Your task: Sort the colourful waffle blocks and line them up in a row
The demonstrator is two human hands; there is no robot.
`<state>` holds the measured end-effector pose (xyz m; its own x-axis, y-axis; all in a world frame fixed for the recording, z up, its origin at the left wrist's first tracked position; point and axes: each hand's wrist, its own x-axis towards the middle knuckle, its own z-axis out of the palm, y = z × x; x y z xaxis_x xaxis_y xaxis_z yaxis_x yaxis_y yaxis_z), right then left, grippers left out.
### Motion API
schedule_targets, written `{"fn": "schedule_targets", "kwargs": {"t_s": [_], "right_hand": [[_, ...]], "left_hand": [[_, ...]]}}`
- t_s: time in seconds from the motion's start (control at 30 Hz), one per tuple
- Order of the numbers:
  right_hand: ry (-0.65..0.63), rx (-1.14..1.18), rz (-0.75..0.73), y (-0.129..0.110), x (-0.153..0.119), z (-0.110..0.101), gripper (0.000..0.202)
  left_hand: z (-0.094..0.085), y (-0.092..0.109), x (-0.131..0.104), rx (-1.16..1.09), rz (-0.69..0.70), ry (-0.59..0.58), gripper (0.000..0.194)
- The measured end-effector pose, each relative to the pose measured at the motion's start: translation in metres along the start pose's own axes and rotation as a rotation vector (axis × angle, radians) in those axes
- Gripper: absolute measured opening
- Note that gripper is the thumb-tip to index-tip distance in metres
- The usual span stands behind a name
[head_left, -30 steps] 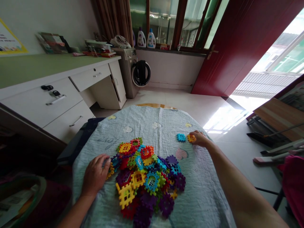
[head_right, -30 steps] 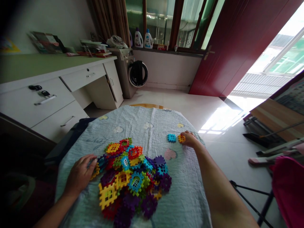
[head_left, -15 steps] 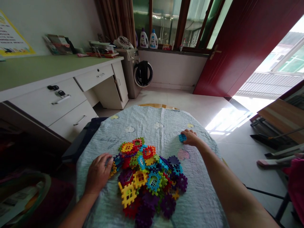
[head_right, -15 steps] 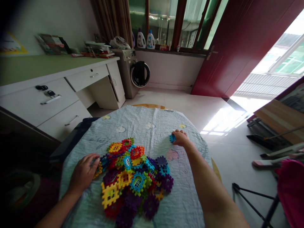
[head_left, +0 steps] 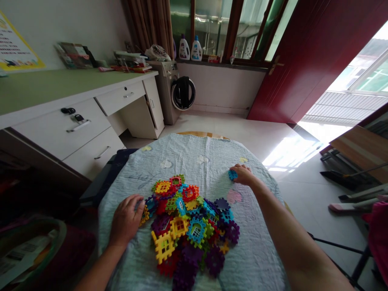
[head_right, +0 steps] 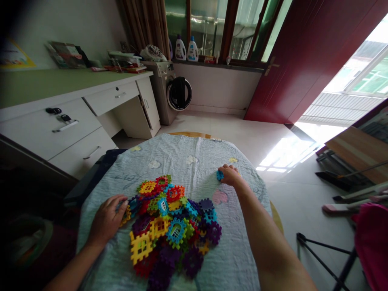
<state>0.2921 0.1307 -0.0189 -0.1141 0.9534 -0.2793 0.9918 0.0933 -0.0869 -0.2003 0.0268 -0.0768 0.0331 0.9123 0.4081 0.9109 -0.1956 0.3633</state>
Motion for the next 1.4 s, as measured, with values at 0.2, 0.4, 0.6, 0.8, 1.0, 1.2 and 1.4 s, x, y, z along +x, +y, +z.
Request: {"fn": "schedule_targets", "kwargs": {"t_s": [0.2,0.4,0.6,0.8,1.0,1.2,1.4], "right_hand": [[-0.004,-0.002,0.017,0.001,-0.001,-0.001,0.058],[-0.014,-0.004,0.013,0.001,0.000,-0.001,0.058],[-0.002,0.010,0.016,-0.003,0.000,-0.002,0.061],[0.075,0.091,-0.034,-0.015,-0.029,-0.014,0.070],[-0.059,0.372,-0.392,-0.054,-0.084,0.003,0.053],[0.035,0.427,-0.311,-0.062,-0.104,0.029,0.049],[0.322,0.454,-0.021,-0.046,-0.121,0.053,0.042]], "left_hand": [[-0.001,0.001,0.000,-0.002,-0.002,-0.005,0.038],[-0.001,0.002,0.000,0.000,-0.009,-0.009,0.041],[-0.001,0.002,0.000,0.003,-0.010,-0.017,0.041],[-0.001,0.003,0.000,0.000,-0.022,-0.017,0.041],[-0.002,0.003,0.001,-0.034,-0.024,0.002,0.041],[-0.001,0.002,0.001,-0.073,-0.030,0.028,0.041],[0.002,0.000,0.001,-0.045,-0.031,0.040,0.043]]}}
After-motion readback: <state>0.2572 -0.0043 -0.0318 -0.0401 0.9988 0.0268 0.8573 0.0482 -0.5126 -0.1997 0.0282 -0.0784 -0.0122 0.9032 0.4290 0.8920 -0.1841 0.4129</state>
